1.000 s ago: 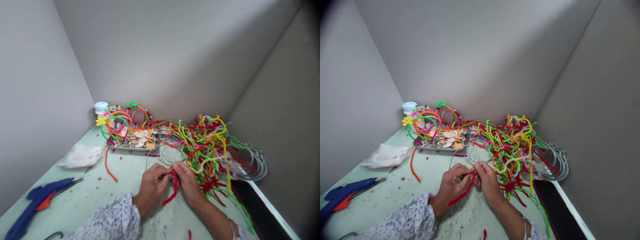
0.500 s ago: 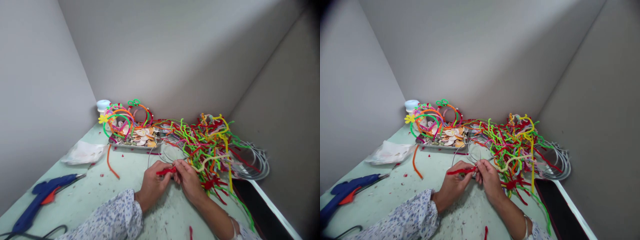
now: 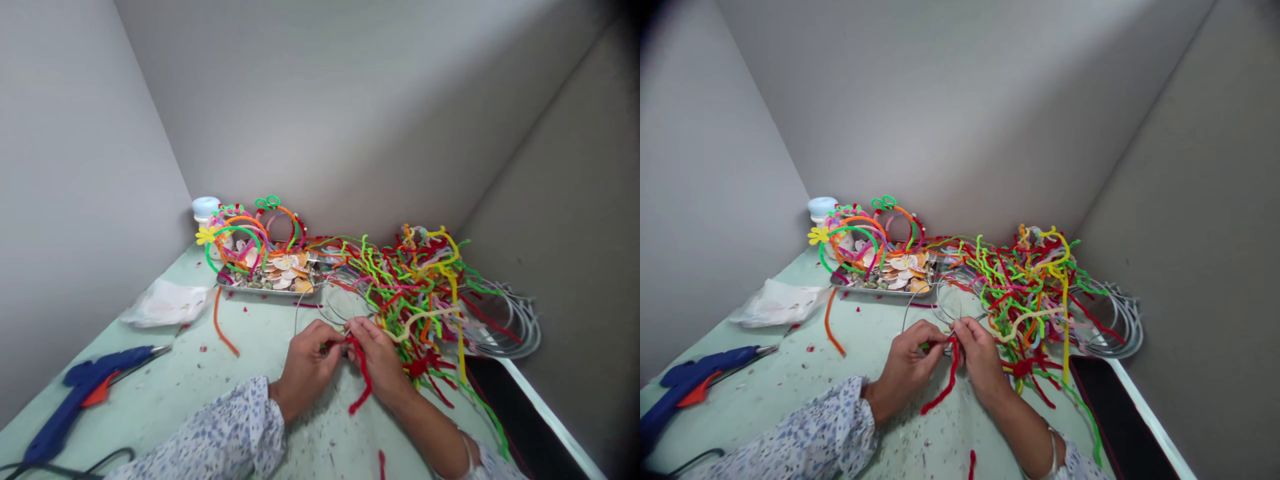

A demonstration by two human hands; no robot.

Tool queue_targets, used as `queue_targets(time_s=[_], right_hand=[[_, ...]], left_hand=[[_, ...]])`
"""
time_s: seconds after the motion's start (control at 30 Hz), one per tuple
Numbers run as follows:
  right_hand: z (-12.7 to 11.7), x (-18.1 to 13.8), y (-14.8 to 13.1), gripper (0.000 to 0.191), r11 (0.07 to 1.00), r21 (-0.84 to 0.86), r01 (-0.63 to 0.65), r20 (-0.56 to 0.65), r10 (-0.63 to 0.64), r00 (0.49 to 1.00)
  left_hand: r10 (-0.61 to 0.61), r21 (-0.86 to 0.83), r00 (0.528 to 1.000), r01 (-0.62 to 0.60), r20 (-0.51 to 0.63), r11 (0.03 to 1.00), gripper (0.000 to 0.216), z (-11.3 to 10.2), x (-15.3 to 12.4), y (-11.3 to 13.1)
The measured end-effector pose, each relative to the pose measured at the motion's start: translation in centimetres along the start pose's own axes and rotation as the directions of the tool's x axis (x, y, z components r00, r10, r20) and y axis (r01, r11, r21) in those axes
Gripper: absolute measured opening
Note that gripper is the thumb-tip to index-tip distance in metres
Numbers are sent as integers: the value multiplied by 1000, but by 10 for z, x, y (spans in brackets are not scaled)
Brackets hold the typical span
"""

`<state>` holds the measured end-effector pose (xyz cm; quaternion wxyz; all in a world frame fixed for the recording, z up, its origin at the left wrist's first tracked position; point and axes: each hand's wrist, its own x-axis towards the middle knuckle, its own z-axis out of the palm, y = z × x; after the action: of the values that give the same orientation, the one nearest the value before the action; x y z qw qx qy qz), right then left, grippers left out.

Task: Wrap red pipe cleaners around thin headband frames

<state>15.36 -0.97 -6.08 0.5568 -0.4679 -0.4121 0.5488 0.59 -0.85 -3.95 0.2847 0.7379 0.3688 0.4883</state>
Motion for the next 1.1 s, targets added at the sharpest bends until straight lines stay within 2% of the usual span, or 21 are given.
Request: queue_targets(time_s=[0.13,0.3,0.47,0.63,0.8,1.1], right_hand=[[1,0,0,30,1000,6,12,-1,-12,1000],[1,0,-1,29,999,-11,31,43,-30,999],[3,-1,-3,31,997,-68,33,35,-31,999],[4,-3,-7,31,994,-105,39,40,-35,999],[6,-5,-10,33,992,-125,31,27,-28,999],[8,-5,-14,34,992,-125,32,14,-30,999]], left_hand=[[-41,6,999,41,2,999,12,1,0,2],[-129,-41,989,133,77,990,10,1,0,2],[-127,-29,986,131,111,991,15,0,-1,0],[-182,4,972,184,150,983,18,0,0,-2],[-176,61,972,169,153,984,22,0,2,-3],[-160,31,969,157,190,987,24,-2,3,-2]])
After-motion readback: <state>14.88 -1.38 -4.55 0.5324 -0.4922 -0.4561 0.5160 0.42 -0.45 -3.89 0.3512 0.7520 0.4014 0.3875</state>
